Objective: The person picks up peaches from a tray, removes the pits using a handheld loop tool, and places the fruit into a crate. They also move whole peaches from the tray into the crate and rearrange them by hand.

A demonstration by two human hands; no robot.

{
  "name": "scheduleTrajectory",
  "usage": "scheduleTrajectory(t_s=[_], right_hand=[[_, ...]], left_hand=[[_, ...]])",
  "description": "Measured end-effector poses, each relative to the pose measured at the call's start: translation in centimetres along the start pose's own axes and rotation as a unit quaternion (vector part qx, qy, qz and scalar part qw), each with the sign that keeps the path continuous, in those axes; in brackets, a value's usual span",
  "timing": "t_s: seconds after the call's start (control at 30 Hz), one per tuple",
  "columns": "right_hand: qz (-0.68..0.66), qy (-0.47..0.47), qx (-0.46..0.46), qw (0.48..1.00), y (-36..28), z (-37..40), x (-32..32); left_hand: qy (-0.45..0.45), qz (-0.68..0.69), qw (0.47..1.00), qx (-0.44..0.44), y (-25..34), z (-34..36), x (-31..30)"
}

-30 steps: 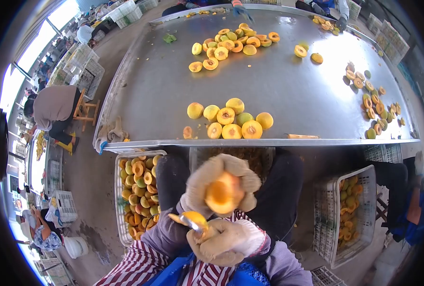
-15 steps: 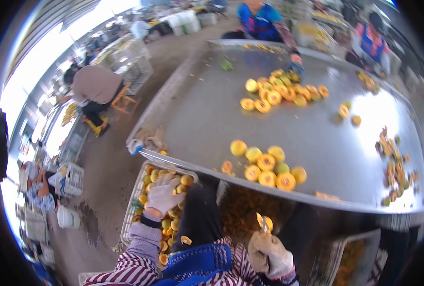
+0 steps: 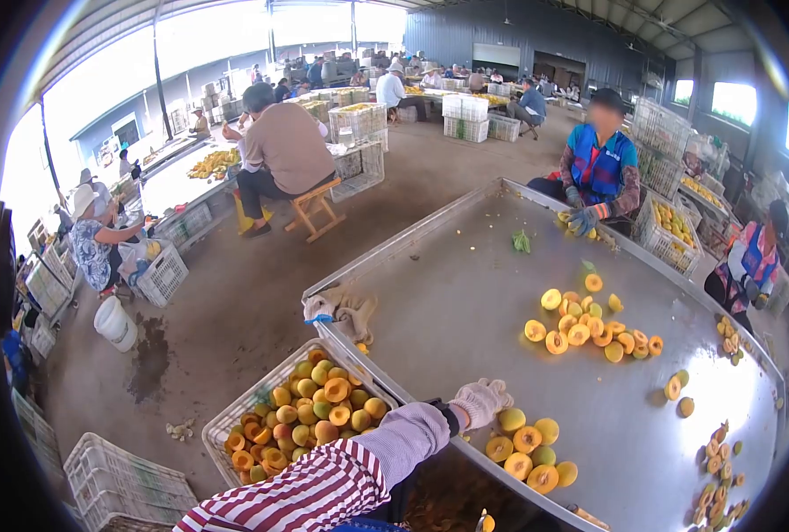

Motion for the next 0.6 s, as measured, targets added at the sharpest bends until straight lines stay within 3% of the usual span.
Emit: scheduleTrajectory(t_s=[0.03, 0.07, 0.1, 0.13, 0.17, 0.2, 0.27, 0.33, 0.4, 0.47, 0.5, 0.53, 0.6], right_hand=[[0.003, -0.002, -0.003, 1.0, 0.0, -0.2, 0.4], [0.018, -0.002, -0.029, 0.999, -0.5, -0.5, 0.7], [0.031, -0.002, -0.056, 0.998, -1.0, -0.6, 0.9], [0.034, -0.004, -0.059, 0.998, -1.3, -0.5, 1.1], [0.035, -0.012, -0.058, 0.998, -1.7, -0.3, 1.5], [0.036, -0.021, -0.057, 0.997, -2.0, -0.1, 1.9], [0.032, -0.022, -0.065, 0.997, -2.3, -0.2, 2.4], [0.029, -0.021, -0.071, 0.997, -2.1, -0.7, 2.6], [0.063, 0.034, -0.116, 0.991, -2.1, -1.6, 1.7], [0.054, 0.035, -0.161, 0.985, -3.6, -1.2, 2.2], [0.044, 0.037, -0.205, 0.977, -4.6, -0.9, 2.3], [0.008, 0.025, -0.185, 0.982, -4.0, -1.4, 2.3], [0.004, 0.049, -0.208, 0.977, -5.5, 0.3, 2.5]], left_hand=[[0.086, -0.023, 0.996, 0.033, 0.1, 0.9, -1.5], [0.09, -0.022, 0.995, 0.03, -0.4, 1.0, -1.7], [0.051, 0.194, 0.979, -0.033, -1.1, 3.0, -3.6], [0.009, 0.399, 0.912, -0.093, -1.9, 4.6, -3.7], [-0.012, 0.57, 0.819, -0.064, -1.6, 5.0, -3.0], [-0.01, 0.569, 0.82, -0.064, -2.0, 5.8, -3.3], [-0.082, 0.734, 0.675, 0.007, 0.6, 8.5, -3.9], [0.008, 0.693, 0.719, 0.057, 2.5, 12.2, -6.4], [-0.01, 0.559, 0.814, 0.158, 6.2, 15.2, -7.2], [-0.018, 0.395, 0.876, 0.277, 10.8, 19.2, -7.9], [0.033, 0.295, 0.909, 0.293, 11.8, 20.0, -7.6], [0.026, 0.296, 0.908, 0.296, 12.0, 20.0, -7.3], [0.189, 0.302, 0.925, 0.131, 8.4, 18.7, -7.7]])
Point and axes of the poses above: each hand's wrist, its own z-axis away from the middle knuckle, its own x-axis out of the palm, y = z × x, the point moved 10 cm from there along -z, towards the middle knuckle, and after that the axes turned 1 degree about z, right-handed, at the moved point
